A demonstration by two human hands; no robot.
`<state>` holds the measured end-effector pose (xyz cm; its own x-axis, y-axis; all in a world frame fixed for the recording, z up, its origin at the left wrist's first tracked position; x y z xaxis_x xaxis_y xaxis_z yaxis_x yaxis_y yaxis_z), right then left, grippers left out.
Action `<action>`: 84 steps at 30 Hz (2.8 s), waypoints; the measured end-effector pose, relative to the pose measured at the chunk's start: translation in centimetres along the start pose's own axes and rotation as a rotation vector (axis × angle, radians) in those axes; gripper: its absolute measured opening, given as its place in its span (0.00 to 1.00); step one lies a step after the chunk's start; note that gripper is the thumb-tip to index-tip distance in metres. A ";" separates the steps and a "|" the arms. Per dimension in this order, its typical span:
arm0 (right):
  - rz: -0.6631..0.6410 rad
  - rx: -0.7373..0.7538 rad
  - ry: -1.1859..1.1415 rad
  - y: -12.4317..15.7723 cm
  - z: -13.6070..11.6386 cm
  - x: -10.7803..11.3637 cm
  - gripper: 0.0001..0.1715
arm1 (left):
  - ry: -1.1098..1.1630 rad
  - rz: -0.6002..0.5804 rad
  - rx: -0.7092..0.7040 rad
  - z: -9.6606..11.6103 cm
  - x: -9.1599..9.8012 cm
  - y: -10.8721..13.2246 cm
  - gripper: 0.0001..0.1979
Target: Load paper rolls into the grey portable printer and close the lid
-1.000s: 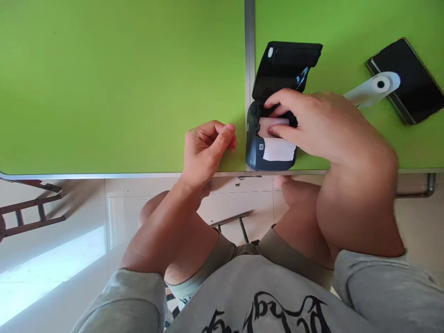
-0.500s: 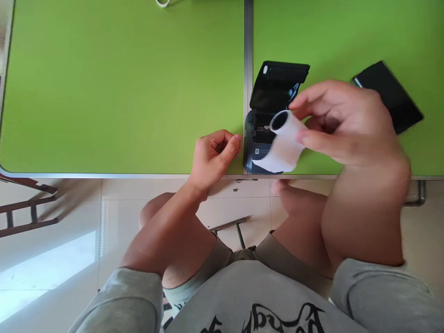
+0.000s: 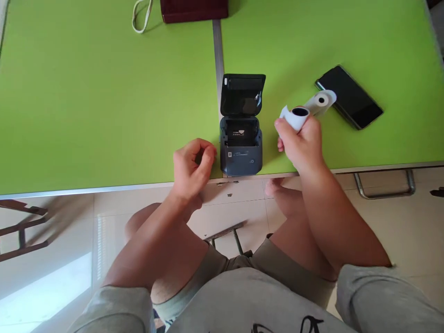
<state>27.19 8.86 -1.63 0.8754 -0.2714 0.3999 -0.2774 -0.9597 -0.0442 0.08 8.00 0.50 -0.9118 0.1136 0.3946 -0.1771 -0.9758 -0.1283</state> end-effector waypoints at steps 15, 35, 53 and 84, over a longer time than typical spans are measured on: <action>0.044 0.282 0.477 0.5 -2.0 0.0 0.29 | 0.725 -0.099 0.026 -1.5 0.8 -1.2 0.32; 0.300 0.407 0.486 -2.0 -0.5 6.3 0.37 | 0.760 -0.062 0.151 -2.4 -0.4 -1.7 0.29; -0.235 0.474 0.458 2.5 -11.7 -3.3 0.27 | 0.840 -0.069 0.181 -1.8 0.0 -0.9 0.30; -0.320 0.551 0.584 1.8 -10.8 -5.0 0.11 | 0.566 -0.069 0.020 -2.0 -2.5 -2.1 0.25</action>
<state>18.04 9.26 6.23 0.4930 -0.0464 0.8688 0.3116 -0.9229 -0.2261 2.00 10.12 -2.10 -0.9558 0.2539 -0.1485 -0.2409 -0.9653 -0.1005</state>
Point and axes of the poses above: each hand's wrist, its own y-axis away from the middle knuckle, its own x-axis out of the back of the hand, z = x × y, the point moved 9 cm from there along -y, towards the middle knuckle, and after that the axes turned 4 degrees about -z, right-handed, at the moved point
